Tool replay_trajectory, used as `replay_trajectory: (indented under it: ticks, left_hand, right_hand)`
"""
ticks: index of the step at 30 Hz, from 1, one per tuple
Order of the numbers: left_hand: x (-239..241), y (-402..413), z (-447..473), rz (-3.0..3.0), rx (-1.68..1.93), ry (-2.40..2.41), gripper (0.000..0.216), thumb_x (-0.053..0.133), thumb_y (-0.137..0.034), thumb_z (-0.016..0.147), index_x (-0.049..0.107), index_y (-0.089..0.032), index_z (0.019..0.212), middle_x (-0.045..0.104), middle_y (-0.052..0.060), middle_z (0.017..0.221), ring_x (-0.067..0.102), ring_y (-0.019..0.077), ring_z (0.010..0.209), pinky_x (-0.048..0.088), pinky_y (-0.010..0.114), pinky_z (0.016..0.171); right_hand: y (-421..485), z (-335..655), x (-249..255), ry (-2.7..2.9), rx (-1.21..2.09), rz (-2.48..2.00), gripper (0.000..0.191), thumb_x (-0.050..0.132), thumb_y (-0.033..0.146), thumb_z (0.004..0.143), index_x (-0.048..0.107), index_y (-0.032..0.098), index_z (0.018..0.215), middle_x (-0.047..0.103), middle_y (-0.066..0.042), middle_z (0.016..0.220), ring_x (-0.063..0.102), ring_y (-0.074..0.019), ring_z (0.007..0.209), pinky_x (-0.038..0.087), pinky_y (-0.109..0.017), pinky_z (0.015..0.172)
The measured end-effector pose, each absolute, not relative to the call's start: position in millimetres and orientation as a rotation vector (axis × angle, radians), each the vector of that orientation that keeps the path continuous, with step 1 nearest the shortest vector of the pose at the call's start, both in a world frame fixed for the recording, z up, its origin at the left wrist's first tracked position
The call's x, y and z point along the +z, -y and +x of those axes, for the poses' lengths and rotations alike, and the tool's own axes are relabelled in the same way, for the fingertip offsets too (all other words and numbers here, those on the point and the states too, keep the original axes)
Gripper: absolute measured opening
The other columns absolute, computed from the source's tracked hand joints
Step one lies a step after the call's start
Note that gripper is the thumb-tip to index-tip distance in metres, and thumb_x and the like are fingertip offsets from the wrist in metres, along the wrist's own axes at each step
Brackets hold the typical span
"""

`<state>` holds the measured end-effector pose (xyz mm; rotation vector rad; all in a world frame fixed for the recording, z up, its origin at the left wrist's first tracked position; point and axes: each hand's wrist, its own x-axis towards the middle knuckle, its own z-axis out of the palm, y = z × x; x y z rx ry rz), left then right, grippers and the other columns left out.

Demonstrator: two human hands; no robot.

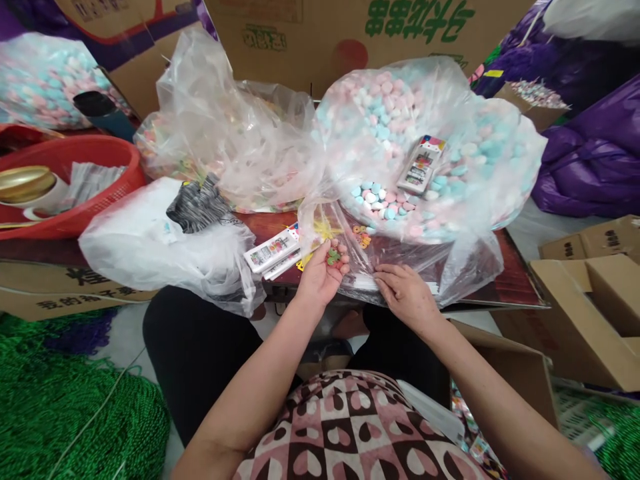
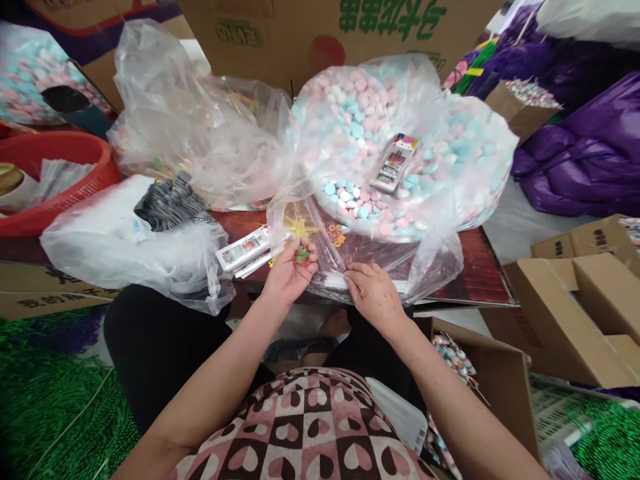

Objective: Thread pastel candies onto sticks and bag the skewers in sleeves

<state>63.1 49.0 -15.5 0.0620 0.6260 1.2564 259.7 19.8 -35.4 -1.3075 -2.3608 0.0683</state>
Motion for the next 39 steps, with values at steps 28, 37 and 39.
replay_trajectory:
  ticks: [28,37,39]
  left_hand:
    - [-13,-49,57,0.066,1.255,-0.605,0.015,0.053,-0.021,0.091,0.059,-0.014,0.080,0.061,0.003,0.069,0.056,0.0089,0.055,0.039,0.017,0.048]
    - [-15,-48,57,0.065,1.235,-0.615,0.014,0.053,-0.020,0.091,0.059,-0.014,0.080,0.060,0.003,0.070,0.056,0.0090,0.056,0.038,0.018,0.048]
    - [-14,-48,57,0.057,1.231,-0.628,0.013,0.055,-0.020,0.090,0.059,-0.014,0.079,0.060,0.002,0.070,0.056,0.0085,0.056,0.037,0.017,0.048]
  right_hand:
    - [-24,247,-18,1.978,0.451,-1.260,0.026,0.051,0.024,0.093,0.073,0.021,0.106,0.075,-0.008,0.110,0.070,-0.0212,0.104,0.053,-0.039,0.096]
    - [-11,265,-13,1.931,0.520,-1.371,0.023,0.054,0.030,0.091,0.075,0.023,0.098,0.078,-0.006,0.097,0.073,-0.0228,0.091,0.057,-0.040,0.088]
    - [-8,262,-19,1.993,0.483,-1.354,0.023,0.053,0.029,0.092,0.075,0.024,0.097,0.078,-0.006,0.097,0.072,-0.0226,0.091,0.057,-0.040,0.087]
